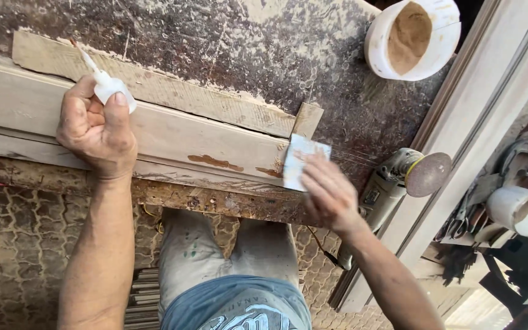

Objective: The recorder is applying glue to cracks in a wood plank and then using a power sander to smooth the surface.

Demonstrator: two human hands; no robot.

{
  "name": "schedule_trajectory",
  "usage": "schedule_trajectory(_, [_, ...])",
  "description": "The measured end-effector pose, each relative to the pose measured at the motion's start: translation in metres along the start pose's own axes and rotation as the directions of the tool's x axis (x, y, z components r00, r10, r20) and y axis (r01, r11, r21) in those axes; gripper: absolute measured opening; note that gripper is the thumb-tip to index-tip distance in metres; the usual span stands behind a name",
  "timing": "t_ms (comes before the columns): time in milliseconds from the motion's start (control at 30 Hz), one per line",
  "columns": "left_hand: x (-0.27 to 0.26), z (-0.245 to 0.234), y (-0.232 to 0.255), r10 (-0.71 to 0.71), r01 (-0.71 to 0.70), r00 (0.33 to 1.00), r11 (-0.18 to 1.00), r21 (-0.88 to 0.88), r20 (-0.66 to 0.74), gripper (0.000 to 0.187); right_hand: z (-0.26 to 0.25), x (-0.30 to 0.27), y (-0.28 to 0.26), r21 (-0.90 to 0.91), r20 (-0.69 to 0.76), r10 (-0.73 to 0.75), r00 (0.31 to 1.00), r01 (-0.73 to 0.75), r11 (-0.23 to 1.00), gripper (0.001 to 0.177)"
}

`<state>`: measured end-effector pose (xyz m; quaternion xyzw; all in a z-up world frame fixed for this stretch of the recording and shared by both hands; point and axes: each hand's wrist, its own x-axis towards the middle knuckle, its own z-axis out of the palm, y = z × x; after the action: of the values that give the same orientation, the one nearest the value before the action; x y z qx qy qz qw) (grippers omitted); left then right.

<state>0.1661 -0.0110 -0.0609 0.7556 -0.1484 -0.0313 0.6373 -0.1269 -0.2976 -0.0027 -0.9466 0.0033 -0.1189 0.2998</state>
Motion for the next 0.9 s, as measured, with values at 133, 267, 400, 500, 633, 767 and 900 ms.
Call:
schedule_trajectory(133, [-0.001,-0.004,-0.005,0.026,-0.026,1.0,0.999,0.047,0.016,0.024,0.035,-0.039,0.021,-0.022,0.201,0.07,0.977,-0.067,0.998,0.054])
schedule_trajectory(267, [0.003,0.001,0.0,0.031,-0.032,0.999,0.998,0.056,0.027,0.028,0.02,0.0,0.013,-0.164,0.343,0.136,0.929,-0.084,0.983,0.082])
schedule_trajectory(400, [-0.001,-0.004,-0.007,0.063,-0.065,0.998,0.994,0.084,0.027,0.029,0.008,0.023,0.024,-0.185,0.47,0.096,0.877,-0.008,0.983,0.091])
schedule_trajectory(500, [-0.002,-0.004,-0.009,0.074,-0.078,0.996,0.992,0.094,0.045,0.031,-0.004,0.039,0.032,-0.154,0.555,0.055,0.83,0.037,0.987,0.085])
schedule_trajectory(633, [0.0,-0.003,-0.004,0.065,-0.069,0.997,0.993,0.097,0.041,0.03,0.002,0.038,0.051,-0.121,0.625,0.032,0.78,0.056,0.991,0.073])
schedule_trajectory(767, [0.001,0.002,0.005,0.07,-0.074,0.997,0.988,0.133,0.035,0.029,0.042,-0.018,0.041,-0.071,0.462,-0.081,0.883,0.127,0.989,0.063])
schedule_trajectory(900, [0.0,0.011,-0.023,0.136,-0.134,0.99,0.989,0.056,-0.03,0.029,0.055,-0.069,-0.018,-0.189,0.364,0.084,0.928,-0.015,0.982,0.072])
